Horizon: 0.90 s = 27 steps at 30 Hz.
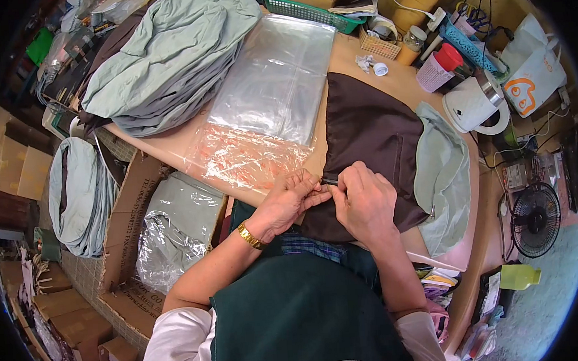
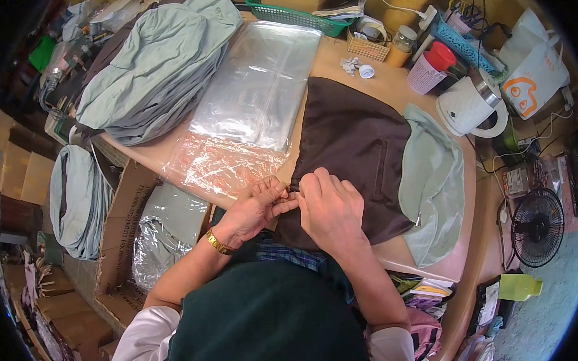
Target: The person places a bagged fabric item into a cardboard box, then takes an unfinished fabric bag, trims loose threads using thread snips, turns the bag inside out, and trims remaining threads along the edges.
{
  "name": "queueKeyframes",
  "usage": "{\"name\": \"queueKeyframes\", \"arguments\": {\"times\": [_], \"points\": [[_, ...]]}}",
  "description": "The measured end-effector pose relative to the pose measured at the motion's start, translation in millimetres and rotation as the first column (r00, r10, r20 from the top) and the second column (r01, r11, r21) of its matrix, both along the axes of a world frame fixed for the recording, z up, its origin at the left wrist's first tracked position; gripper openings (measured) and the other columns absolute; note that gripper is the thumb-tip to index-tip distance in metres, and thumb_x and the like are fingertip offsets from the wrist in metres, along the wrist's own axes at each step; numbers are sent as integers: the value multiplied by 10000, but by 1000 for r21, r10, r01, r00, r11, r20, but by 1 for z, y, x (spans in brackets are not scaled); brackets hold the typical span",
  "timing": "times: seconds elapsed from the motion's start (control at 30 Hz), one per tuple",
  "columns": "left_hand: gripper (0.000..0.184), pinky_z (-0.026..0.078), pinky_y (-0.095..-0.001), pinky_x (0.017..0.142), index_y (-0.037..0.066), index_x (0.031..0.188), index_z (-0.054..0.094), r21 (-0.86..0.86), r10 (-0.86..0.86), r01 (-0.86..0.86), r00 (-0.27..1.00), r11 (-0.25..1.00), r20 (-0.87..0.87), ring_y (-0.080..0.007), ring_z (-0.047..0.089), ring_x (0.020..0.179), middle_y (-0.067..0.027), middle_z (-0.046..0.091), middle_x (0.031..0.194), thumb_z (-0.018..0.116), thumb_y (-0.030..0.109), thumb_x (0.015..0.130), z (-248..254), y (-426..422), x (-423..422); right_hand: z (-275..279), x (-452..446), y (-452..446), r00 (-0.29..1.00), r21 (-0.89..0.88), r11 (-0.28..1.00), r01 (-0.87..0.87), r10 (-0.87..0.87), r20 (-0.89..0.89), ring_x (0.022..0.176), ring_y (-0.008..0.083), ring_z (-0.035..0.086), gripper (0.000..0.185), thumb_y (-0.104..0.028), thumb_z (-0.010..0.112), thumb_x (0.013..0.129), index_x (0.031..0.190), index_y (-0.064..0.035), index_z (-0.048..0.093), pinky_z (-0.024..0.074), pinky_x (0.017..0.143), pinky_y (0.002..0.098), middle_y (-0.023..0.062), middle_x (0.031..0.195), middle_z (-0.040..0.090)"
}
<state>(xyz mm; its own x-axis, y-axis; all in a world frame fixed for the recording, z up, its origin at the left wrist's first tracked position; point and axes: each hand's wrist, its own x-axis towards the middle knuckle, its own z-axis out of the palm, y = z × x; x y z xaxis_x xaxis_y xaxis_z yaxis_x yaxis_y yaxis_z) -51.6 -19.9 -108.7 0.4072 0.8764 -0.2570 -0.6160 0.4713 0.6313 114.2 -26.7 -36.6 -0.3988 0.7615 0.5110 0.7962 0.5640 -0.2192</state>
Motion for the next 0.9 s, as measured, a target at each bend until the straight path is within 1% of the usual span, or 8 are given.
{"name": "queueKeyframes", "arguments": {"times": [0.2, 0.37, 0.47, 0.53, 0.67, 0.73, 0.83, 0.9], "points": [[189, 550, -360, 963, -22, 917, 523, -23, -8, 7, 1000, 1000, -15, -243, 649, 1046, -92, 573, 941, 511, 133, 1025, 7, -3, 0, -4, 6, 2, 1000, -28, 999, 21, -21, 12, 691, 226, 578, 271, -102, 758, 701, 861, -93, 541, 441, 599, 349, 64, 806, 508], [215, 570, -344, 926, -19, 981, 528, -88, -62, 69, 995, 994, 84, -270, 670, 1044, -111, 575, 998, 512, 189, 1032, 6, -4, -2, -17, 28, 27, 949, -116, 966, 233, -251, -190, 808, 316, 625, 492, -171, 796, 746, 1160, -66, 551, 516, 709, 403, 121, 1000, 580], [285, 609, -325, 832, -40, 1032, 544, -61, -138, 137, 990, 989, -14, -312, 682, 1035, -121, 596, 1057, 548, 244, 1015, 4, 0, 2, -53, 67, 47, 907, -240, 904, 353, -394, -151, 828, 312, 641, 473, -200, 791, 788, 1162, -50, 544, 525, 710, 407, 143, 950, 623], [377, 609, -266, 692, -45, 1033, 525, -62, -152, 141, 955, 988, -255, -234, 721, 852, -123, 643, 963, 603, 320, 983, 14, 3, 9, -72, 76, 46, 907, -277, 893, 354, -400, -131, 812, 305, 648, 453, -195, 788, 796, 1150, -45, 549, 530, 702, 398, 144, 921, 630], [368, 560, -282, 573, -40, 995, 570, 98, -189, 305, 779, 947, -598, -181, 714, 768, -114, 672, 796, 612, 325, 970, -1, 26, 9, -85, 76, 39, 921, -259, 930, 261, -320, -223, 750, 287, 664, 383, -157, 781, 807, 1107, -50, 569, 540, 652, 365, 143, 915, 649], [366, 460, -231, 489, 7, 866, 642, 371, 157, 291, 561, 882, -813, -95, 605, 531, -38, 638, 642, 565, 339, 997, -6, 32, 9, -87, 80, 41, 916, -249, 934, 257, -317, -245, 739, 282, 668, 360, -144, 777, 810, 1095, -57, 575, 540, 636, 356, 141, 921, 654], [410, 444, -246, 504, 24, 745, 624, 547, 447, 247, 363, 799, -817, -77, 556, 505, -29, 600, 577, 549, 337, 998, 0, 27, -6, -91, 87, 42, 899, -333, 905, 264, -356, -256, 768, 286, 676, 350, -137, 772, 808, 1090, -69, 575, 543, 656, 359, 138, 937, 664], [360, 451, -256, 544, 52, 796, 630, 588, 516, 122, 362, 800, -777, -90, 577, 559, 0, 620, 639, 539, 332, 1004, 11, 29, -31, -90, 87, 42, 915, -303, 909, 286, -353, -196, 781, 289, 681, 337, -127, 768, 804, 1076, -74, 575, 545, 672, 361, 130, 934, 672]]}}
